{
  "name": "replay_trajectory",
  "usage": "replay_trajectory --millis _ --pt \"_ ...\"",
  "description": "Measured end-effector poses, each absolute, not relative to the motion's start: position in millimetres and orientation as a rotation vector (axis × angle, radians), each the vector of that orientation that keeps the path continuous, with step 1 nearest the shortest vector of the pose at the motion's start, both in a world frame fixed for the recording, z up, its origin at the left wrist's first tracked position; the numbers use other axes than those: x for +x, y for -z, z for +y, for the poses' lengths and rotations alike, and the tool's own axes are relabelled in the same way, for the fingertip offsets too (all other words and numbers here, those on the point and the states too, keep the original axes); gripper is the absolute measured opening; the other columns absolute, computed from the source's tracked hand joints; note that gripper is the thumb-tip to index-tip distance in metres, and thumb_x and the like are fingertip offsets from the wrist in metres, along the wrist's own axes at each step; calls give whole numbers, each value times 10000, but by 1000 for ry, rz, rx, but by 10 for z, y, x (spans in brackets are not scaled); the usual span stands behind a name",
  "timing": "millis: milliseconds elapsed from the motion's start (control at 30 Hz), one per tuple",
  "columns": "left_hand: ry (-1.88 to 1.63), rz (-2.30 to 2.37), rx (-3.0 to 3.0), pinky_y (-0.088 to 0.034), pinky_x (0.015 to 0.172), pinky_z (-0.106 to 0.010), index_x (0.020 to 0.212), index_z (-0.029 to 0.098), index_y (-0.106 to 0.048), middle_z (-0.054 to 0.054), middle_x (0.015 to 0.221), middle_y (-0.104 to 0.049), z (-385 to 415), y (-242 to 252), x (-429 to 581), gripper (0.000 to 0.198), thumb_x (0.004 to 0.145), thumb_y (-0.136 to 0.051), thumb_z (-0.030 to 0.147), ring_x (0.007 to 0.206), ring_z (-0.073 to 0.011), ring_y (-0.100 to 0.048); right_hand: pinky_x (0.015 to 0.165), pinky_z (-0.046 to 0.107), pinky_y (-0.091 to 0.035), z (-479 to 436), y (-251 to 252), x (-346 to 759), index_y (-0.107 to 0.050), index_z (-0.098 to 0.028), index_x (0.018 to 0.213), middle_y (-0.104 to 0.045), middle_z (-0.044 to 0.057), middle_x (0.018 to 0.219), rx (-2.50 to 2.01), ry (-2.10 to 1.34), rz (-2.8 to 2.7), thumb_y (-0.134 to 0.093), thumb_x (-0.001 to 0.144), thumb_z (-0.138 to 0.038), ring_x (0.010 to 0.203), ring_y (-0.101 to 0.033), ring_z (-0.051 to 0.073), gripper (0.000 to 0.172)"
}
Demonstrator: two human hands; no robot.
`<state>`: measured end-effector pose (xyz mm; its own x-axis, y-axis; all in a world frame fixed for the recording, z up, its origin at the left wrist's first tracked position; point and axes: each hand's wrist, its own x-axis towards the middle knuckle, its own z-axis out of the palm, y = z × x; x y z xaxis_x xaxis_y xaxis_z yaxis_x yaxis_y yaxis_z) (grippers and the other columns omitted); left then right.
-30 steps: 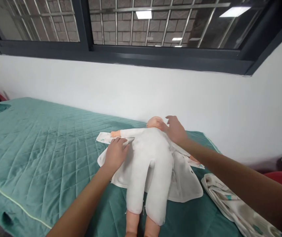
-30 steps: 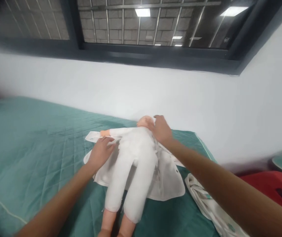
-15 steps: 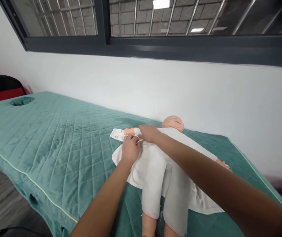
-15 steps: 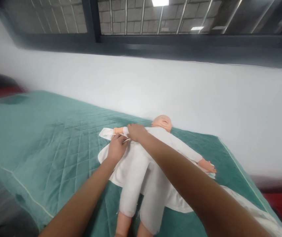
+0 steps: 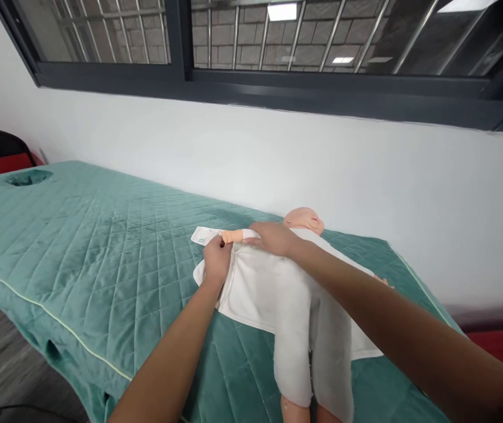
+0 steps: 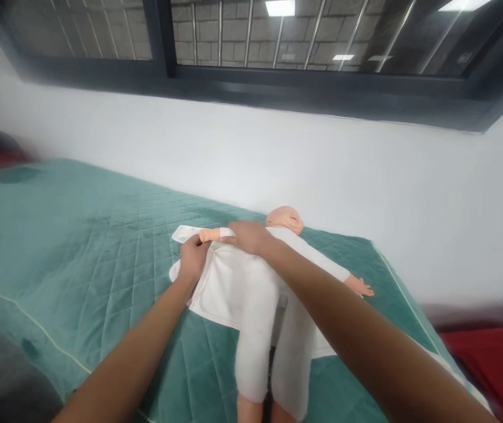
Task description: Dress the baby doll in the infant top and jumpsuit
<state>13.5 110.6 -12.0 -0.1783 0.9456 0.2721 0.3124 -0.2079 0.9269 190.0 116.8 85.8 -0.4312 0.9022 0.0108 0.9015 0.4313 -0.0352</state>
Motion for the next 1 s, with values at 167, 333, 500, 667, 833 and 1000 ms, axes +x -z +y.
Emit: replay_trajectory --millis 167,333,500,667,833,1000 --pt "-1462 1435 1428 -455 729 -271 811 165 -713 -29 815 -733 1107 108 115 176 788 -551 233 771 -176 -644 620 316 -374 1053 -864 1923 -600 -195 989 -691 109 985 -1752 95 -2708 -319 941 -654 843 -641 270 541" --pt "-1536 1488 1324 -488 793 -293 854 156 -705 -53 856 -739 1098 95 109 182 791 -571 262 809 -188 -666 647 337 -418 993 -863 1914 -620 -182 985 -697 120 985 -1816 125 -2714 -346 939 -638 847 -651 287 534" --pt "-1552 1484 1374 -496 778 -294 890 162 -694 -49 867 -731 1065 97 116 195 829 -563 293 803 -182 -662 727 372 -455 1011 -776 1860 -636 -163 1011 -701 142 1031 -1855 130 -2683 -383 948 -578 913 -653 307 490" --pt "-1520 1407 1621 -462 800 -297 836 200 -681 -22 845 -699 995 93 185 125 844 -578 270 820 -176 -626 821 416 -460 1072 -679 1776 -648 -136 1060 -700 179 1047 -1910 118 -2629 -392 941 -588 992 -642 330 533" --pt "-1379 1379 2119 -430 747 -293 862 208 -654 -25 816 -653 952 101 248 150 906 -516 244 807 -178 -593 843 432 -460 1125 -622 1722 -640 -128 1088 -696 189 1064 -1950 88 -2567 -433 944 -504 1006 -640 335 453" --pt "-1327 1449 2181 -439 840 -327 867 218 -665 -49 871 -667 985 96 205 291 976 -418 327 903 -205 -586 881 411 -457 1036 -725 1793 -604 -176 1167 -681 147 1144 -1907 36 -2501 -527 906 -475 1060 -624 308 404"
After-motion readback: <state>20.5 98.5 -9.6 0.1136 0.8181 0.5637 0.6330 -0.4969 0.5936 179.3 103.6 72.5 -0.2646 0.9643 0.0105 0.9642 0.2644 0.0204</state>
